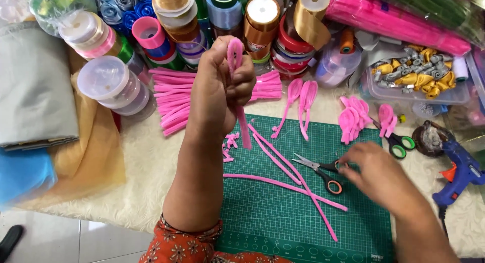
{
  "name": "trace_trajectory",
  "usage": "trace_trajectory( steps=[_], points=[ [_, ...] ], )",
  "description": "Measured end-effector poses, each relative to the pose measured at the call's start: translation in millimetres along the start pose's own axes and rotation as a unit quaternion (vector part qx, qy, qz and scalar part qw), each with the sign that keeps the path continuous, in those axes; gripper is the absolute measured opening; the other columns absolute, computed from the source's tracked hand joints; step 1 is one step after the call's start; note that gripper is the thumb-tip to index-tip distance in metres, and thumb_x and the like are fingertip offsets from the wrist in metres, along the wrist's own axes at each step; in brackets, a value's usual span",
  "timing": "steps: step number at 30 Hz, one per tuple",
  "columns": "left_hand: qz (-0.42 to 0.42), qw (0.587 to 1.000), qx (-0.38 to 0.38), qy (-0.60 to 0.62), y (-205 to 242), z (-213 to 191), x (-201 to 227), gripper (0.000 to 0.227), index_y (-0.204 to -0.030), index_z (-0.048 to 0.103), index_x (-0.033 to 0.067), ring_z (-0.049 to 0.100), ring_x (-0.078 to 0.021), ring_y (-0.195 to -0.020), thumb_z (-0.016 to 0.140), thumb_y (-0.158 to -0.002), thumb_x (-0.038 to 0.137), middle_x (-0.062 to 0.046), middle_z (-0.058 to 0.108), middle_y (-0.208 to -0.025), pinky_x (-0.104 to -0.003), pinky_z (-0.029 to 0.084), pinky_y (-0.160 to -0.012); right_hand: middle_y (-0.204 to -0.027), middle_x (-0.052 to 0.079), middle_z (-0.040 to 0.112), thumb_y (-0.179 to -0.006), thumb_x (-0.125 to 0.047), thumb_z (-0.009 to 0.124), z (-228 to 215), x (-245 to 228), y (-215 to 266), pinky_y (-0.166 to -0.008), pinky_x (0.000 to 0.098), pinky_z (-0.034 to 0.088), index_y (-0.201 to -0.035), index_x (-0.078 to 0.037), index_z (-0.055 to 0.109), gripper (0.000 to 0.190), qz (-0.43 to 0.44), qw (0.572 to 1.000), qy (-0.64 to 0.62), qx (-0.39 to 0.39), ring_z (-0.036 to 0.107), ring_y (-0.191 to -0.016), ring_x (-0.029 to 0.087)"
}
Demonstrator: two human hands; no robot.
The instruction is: Bending and cutting pink pipe cleaners into specific shapes for a handicraft project.
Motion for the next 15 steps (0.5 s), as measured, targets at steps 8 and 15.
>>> trace_trajectory(
  steps=[8, 15],
  points=[
    [-0.067, 0.991, -0.039, -0.107, -10, -4, -23, 0.013, -0.105, 0.047, 0.0112, 0.034, -0.0052, -0.053, 0.04, -0.096, 0.005, 0.001, 0.049, -0.073, -0.021, 0.023, -0.046, -0.122, 0.005, 0.07, -0.078, -0.027, 0.08, 58, 18, 29, -0.096, 0.0442, 0.052, -0.094, -0.01, 0.077, 0.024, 0.075, 0.987, -0.079, 0.12, 0.061, -0.121, 0.027],
    [-0.034, 0.965, -0.152, -0.211, -8, 0, -33, 0.027, -0.123, 0.067, 0.0022, 0.047, -0.0025, -0.067, 0.05, -0.11, 0.017, 0.004, 0.06, -0.081, -0.017, 0.035, -0.059, -0.112, 0.008, 0.072, -0.079, -0.025, 0.076, 71, 37, 28, -0.096, 0.0431, 0.055, -0.103, -0.001, 0.076, 0.034, 0.072, 0.981, -0.072, 0.162, 0.064, -0.115, 0.027]
  ],
)
Point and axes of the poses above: each hand's wrist, its own y-axis away from the middle knuckle, its own z-axis out of the palm, x = y × z, the point moved 4 cm from there along -y, towards the middle knuckle
